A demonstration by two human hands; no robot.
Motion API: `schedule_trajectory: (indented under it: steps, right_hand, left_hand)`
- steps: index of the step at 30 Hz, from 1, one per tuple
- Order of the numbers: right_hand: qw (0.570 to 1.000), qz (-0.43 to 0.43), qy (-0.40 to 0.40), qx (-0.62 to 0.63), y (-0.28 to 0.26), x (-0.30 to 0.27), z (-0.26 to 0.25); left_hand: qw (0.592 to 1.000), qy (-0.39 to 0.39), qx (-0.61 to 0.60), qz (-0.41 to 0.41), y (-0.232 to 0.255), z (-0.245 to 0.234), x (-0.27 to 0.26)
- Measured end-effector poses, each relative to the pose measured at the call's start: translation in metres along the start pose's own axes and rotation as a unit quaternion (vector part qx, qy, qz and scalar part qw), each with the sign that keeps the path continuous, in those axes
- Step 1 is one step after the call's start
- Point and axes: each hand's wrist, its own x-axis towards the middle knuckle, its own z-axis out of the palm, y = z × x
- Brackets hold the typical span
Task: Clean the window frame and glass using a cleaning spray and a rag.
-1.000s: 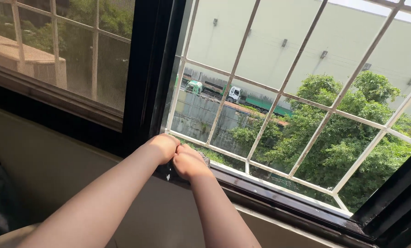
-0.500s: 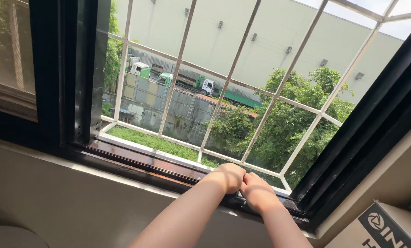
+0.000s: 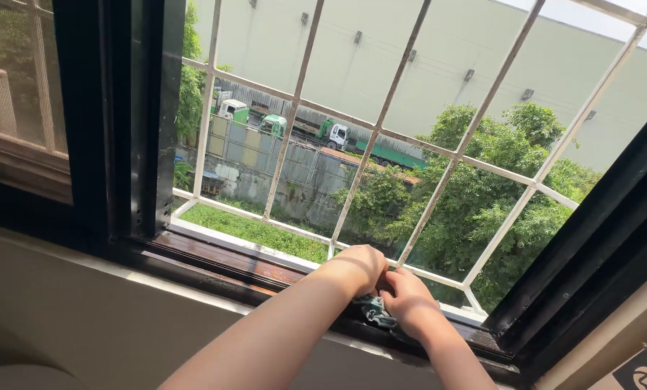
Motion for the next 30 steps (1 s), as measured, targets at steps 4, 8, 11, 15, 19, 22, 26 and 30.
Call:
schedule_trajectory:
  steps: [4, 8, 11, 15, 19, 22, 26, 30]
  right_hand:
    - [0.996, -0.088, -0.024, -0.009, -0.081, 0.029, 0.036]
    - [0.987, -0.144, -0.05, 0.049, -0.18, 0.051, 0.071]
    - [0.988, -0.126, -0.074, 0.04, -0.247, 0.065, 0.093]
    - [0.978, -0.167, -0.062, 0.11, -0.299, 0.084, 0.128]
    - [0.969, -0.113, -0.093, 0.199, -0.3, 0.074, 0.129]
    - [0.956, -0.18, -0.079, 0.219, -0.277, 0.075, 0.138]
    - [0.95, -0.264, -0.066, 0.153, -0.241, 0.046, 0.109]
    - [0.955, -0.259, -0.047, 0.139, -0.171, -0.002, 0.049]
  left_hand:
    - [0.997, -0.032, 0.061, -0.034, -0.073, -0.046, -0.041]
    - [0.975, -0.045, 0.161, -0.146, -0.149, -0.074, -0.076]
    - [0.96, -0.033, 0.173, -0.216, -0.209, -0.083, -0.095]
    - [0.934, -0.08, 0.197, -0.288, -0.249, -0.102, -0.116]
    - [0.937, -0.094, 0.248, -0.225, -0.264, -0.084, -0.12]
    - [0.935, -0.105, 0.269, -0.205, -0.235, -0.089, -0.133]
    - [0.927, -0.138, 0.273, -0.219, -0.169, -0.106, -0.159]
    - [0.976, -0.108, 0.12, -0.146, -0.1, -0.1, -0.146]
